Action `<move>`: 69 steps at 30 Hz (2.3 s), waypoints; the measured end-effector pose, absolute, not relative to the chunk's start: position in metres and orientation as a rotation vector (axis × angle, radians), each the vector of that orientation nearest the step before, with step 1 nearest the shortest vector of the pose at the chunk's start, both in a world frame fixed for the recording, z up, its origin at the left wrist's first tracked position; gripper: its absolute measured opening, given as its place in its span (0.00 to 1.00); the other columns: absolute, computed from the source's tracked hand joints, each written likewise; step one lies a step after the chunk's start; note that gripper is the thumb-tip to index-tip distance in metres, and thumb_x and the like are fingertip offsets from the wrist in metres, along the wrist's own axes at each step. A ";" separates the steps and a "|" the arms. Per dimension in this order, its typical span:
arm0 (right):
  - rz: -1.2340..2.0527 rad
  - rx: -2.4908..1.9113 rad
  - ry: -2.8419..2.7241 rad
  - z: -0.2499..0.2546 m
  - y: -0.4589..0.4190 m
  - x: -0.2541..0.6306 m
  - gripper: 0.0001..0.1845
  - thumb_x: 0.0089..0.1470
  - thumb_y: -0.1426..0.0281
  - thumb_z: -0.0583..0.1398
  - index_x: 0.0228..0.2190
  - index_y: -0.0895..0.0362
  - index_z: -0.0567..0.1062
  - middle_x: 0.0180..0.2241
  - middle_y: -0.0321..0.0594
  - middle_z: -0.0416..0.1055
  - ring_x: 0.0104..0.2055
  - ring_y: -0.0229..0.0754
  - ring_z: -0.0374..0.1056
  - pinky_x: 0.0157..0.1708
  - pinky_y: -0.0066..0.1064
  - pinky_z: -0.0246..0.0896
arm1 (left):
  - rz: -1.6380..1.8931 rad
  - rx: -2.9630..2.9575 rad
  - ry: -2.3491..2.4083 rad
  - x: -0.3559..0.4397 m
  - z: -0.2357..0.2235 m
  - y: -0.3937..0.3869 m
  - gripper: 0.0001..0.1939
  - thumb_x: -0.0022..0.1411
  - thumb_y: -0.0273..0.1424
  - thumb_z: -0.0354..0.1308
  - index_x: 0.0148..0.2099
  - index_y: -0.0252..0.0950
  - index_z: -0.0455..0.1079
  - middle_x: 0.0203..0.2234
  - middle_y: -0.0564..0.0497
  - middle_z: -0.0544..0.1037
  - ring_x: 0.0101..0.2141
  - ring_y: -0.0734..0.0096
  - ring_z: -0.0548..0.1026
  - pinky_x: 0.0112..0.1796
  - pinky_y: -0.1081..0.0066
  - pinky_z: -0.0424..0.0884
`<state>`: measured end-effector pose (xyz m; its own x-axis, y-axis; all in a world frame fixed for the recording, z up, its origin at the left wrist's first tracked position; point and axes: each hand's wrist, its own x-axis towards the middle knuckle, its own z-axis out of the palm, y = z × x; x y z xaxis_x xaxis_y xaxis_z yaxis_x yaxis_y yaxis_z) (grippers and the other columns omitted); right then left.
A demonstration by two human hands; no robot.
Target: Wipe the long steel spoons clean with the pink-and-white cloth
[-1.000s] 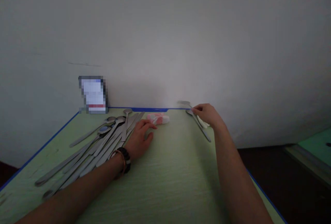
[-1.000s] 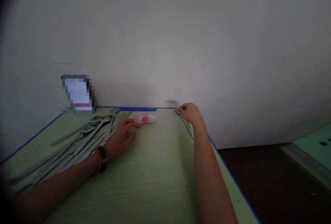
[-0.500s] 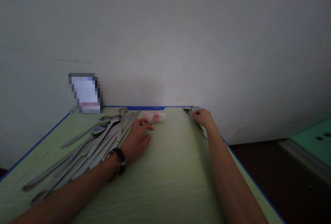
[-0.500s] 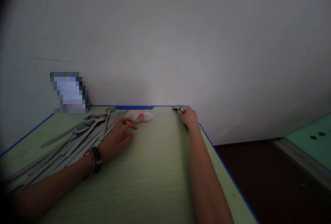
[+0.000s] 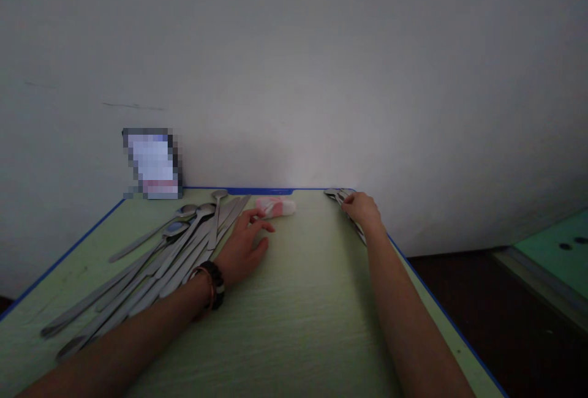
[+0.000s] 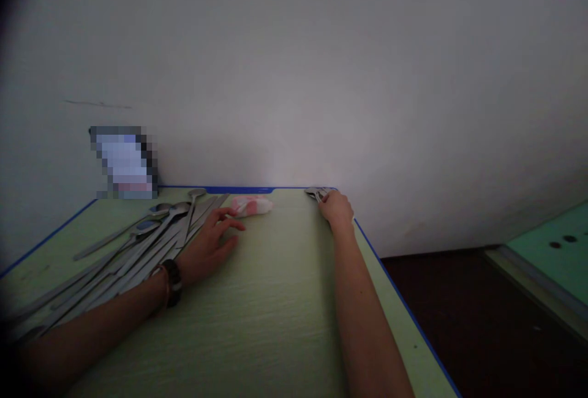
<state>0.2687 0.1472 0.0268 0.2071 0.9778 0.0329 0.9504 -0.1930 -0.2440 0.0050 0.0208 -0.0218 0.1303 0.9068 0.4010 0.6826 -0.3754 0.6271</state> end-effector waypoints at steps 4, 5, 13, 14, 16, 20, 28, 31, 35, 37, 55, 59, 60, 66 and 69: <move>0.166 -2.264 -1.813 0.024 0.148 0.269 0.14 0.43 0.69 0.56 0.34 0.53 0.77 0.38 0.46 0.75 0.42 0.49 0.70 0.35 0.32 0.62 | 1.081 2.110 1.554 0.005 -0.021 0.020 0.12 0.54 0.24 0.49 0.40 0.38 0.67 0.48 0.48 0.59 0.50 0.63 0.62 0.53 0.56 0.58; 0.160 -2.255 -1.808 0.023 0.148 0.269 0.14 0.43 0.69 0.56 0.34 0.53 0.77 0.38 0.46 0.75 0.42 0.49 0.70 0.35 0.32 0.62 | 1.077 2.107 1.557 0.005 -0.021 0.020 0.12 0.54 0.24 0.49 0.41 0.38 0.67 0.48 0.48 0.59 0.49 0.63 0.62 0.53 0.57 0.58; 0.115 -2.182 -1.865 0.022 0.152 0.273 0.13 0.43 0.72 0.56 0.31 0.56 0.78 0.35 0.46 0.76 0.40 0.47 0.71 0.36 0.29 0.61 | 1.092 2.104 1.556 0.005 -0.022 0.020 0.12 0.54 0.24 0.49 0.40 0.38 0.67 0.48 0.48 0.59 0.49 0.62 0.62 0.53 0.55 0.58; 0.117 -2.182 -1.864 0.022 0.152 0.273 0.13 0.43 0.72 0.56 0.31 0.56 0.78 0.35 0.46 0.76 0.40 0.46 0.71 0.36 0.29 0.61 | 1.094 2.103 1.555 0.006 -0.022 0.020 0.11 0.54 0.24 0.49 0.40 0.38 0.67 0.48 0.48 0.59 0.49 0.62 0.62 0.53 0.55 0.58; 0.122 -2.191 -1.855 0.023 0.151 0.274 0.13 0.42 0.72 0.57 0.32 0.55 0.78 0.35 0.46 0.76 0.40 0.46 0.71 0.35 0.29 0.61 | 1.095 2.104 1.551 0.006 -0.022 0.021 0.11 0.55 0.24 0.49 0.40 0.38 0.67 0.48 0.48 0.59 0.49 0.62 0.62 0.54 0.55 0.58; 0.125 -2.228 -1.822 0.023 0.149 0.271 0.14 0.42 0.72 0.56 0.33 0.54 0.78 0.37 0.47 0.75 0.39 0.47 0.71 0.34 0.30 0.62 | 1.093 2.099 1.563 0.006 -0.022 0.020 0.11 0.54 0.24 0.49 0.40 0.38 0.68 0.48 0.47 0.59 0.49 0.62 0.63 0.53 0.55 0.59; 0.101 -2.202 -1.838 0.022 0.149 0.269 0.13 0.42 0.73 0.57 0.32 0.55 0.78 0.36 0.46 0.76 0.39 0.46 0.71 0.35 0.29 0.61 | 1.072 2.095 1.558 0.006 -0.021 0.020 0.11 0.55 0.24 0.49 0.40 0.39 0.67 0.48 0.48 0.59 0.48 0.63 0.62 0.53 0.55 0.59; 0.110 -2.209 -1.819 0.023 0.148 0.269 0.14 0.42 0.73 0.57 0.33 0.55 0.78 0.36 0.46 0.75 0.39 0.45 0.71 0.35 0.29 0.61 | 1.071 2.097 1.559 0.005 -0.022 0.021 0.11 0.55 0.24 0.49 0.40 0.38 0.67 0.48 0.48 0.58 0.48 0.63 0.62 0.52 0.55 0.60; 0.154 -2.252 -1.789 0.025 0.144 0.266 0.15 0.42 0.73 0.58 0.35 0.53 0.77 0.39 0.46 0.74 0.41 0.48 0.70 0.35 0.31 0.62 | 1.080 2.087 1.562 0.005 -0.022 0.021 0.11 0.55 0.24 0.49 0.40 0.38 0.67 0.49 0.47 0.58 0.47 0.63 0.63 0.52 0.56 0.61; 0.169 -2.277 -1.783 0.026 0.143 0.264 0.16 0.42 0.73 0.57 0.36 0.52 0.77 0.40 0.47 0.74 0.42 0.50 0.69 0.36 0.34 0.62 | 1.085 2.081 1.564 0.005 -0.022 0.021 0.11 0.55 0.24 0.49 0.40 0.38 0.67 0.49 0.48 0.58 0.47 0.63 0.64 0.52 0.57 0.61; 0.162 -2.314 -1.790 0.026 0.140 0.260 0.16 0.43 0.71 0.58 0.37 0.52 0.76 0.41 0.45 0.73 0.45 0.48 0.69 0.39 0.34 0.63 | 1.069 2.082 1.561 0.005 -0.020 0.020 0.11 0.55 0.24 0.49 0.41 0.38 0.67 0.49 0.48 0.57 0.46 0.63 0.64 0.51 0.57 0.62; 0.149 -2.311 -1.773 0.023 0.142 0.260 0.15 0.43 0.70 0.58 0.37 0.51 0.76 0.41 0.44 0.73 0.45 0.49 0.69 0.39 0.35 0.63 | 1.056 2.079 1.567 0.006 -0.019 0.020 0.11 0.55 0.23 0.49 0.40 0.38 0.67 0.48 0.48 0.58 0.47 0.63 0.64 0.51 0.56 0.61; 0.143 -2.311 -1.773 0.023 0.142 0.261 0.15 0.44 0.70 0.58 0.36 0.51 0.76 0.41 0.45 0.73 0.45 0.49 0.69 0.39 0.35 0.63 | 1.056 2.085 1.566 0.006 -0.019 0.020 0.11 0.56 0.23 0.49 0.40 0.38 0.67 0.48 0.48 0.58 0.47 0.63 0.64 0.51 0.56 0.62; 0.116 -2.327 -1.799 0.023 0.143 0.260 0.14 0.44 0.69 0.57 0.36 0.52 0.76 0.40 0.46 0.74 0.44 0.51 0.69 0.40 0.38 0.63 | 1.060 2.107 1.556 0.005 -0.021 0.021 0.11 0.55 0.23 0.49 0.41 0.37 0.67 0.48 0.47 0.57 0.47 0.63 0.64 0.51 0.57 0.62; 0.105 -2.329 -1.828 0.023 0.143 0.258 0.14 0.45 0.69 0.57 0.35 0.53 0.77 0.40 0.46 0.74 0.44 0.51 0.69 0.40 0.38 0.63 | 1.049 2.085 1.555 0.005 -0.020 0.020 0.11 0.56 0.24 0.49 0.41 0.37 0.67 0.49 0.47 0.57 0.47 0.63 0.64 0.51 0.57 0.62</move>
<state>0.2584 0.1426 0.0230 0.2419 0.9688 0.0545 0.9562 -0.2285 -0.1830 0.0055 0.0204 -0.0196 0.1307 0.9249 0.3570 0.6776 -0.3462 0.6488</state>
